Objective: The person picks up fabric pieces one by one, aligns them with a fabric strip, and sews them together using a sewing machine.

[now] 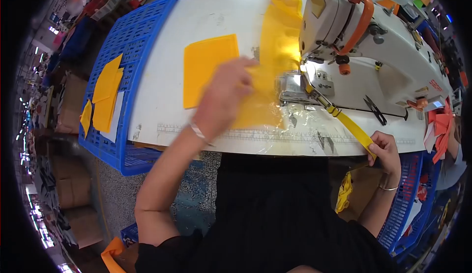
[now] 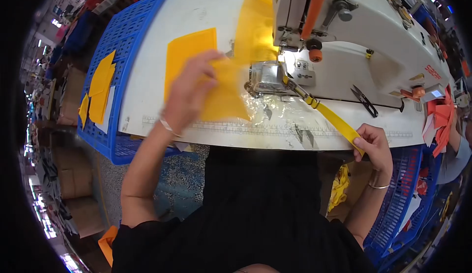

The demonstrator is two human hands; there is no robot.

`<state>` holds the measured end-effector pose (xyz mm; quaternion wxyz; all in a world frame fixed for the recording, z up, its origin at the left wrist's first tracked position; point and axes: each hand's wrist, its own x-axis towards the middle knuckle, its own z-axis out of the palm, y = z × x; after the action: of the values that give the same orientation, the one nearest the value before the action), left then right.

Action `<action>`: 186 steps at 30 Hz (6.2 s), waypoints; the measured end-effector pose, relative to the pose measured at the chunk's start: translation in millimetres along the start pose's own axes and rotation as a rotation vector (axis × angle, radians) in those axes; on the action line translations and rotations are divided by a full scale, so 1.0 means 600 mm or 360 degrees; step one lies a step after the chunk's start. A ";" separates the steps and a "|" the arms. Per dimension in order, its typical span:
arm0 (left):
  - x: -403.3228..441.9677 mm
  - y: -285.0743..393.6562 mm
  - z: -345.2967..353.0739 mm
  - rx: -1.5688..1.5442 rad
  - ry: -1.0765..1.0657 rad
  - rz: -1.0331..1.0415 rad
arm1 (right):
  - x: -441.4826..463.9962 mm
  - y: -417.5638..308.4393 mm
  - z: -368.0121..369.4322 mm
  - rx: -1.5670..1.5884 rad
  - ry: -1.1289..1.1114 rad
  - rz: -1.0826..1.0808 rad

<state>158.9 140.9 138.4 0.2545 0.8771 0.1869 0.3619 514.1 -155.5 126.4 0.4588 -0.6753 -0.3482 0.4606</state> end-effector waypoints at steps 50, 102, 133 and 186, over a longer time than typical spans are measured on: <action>0.055 -0.013 0.168 0.0654 -0.0308 0.0474 | -0.003 0.002 -0.001 0.0143 -0.0022 -0.0048; 0.068 -0.053 0.041 0.0270 -0.0322 0.0038 | -0.001 0.015 -0.007 0.0055 -0.0023 -0.0067; 0.043 -0.009 -0.052 -0.0432 0.0287 -0.0505 | -0.003 -0.003 0.010 0.0016 0.0010 -0.0042; 0.062 -0.022 0.161 0.0691 -0.0412 0.0373 | -0.009 0.015 -0.009 0.0142 0.0027 -0.0137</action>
<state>252.5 140.2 92.0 0.0388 0.9657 0.1233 0.2253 517.8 -164.9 120.1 0.5107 -0.6424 -0.3522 0.4499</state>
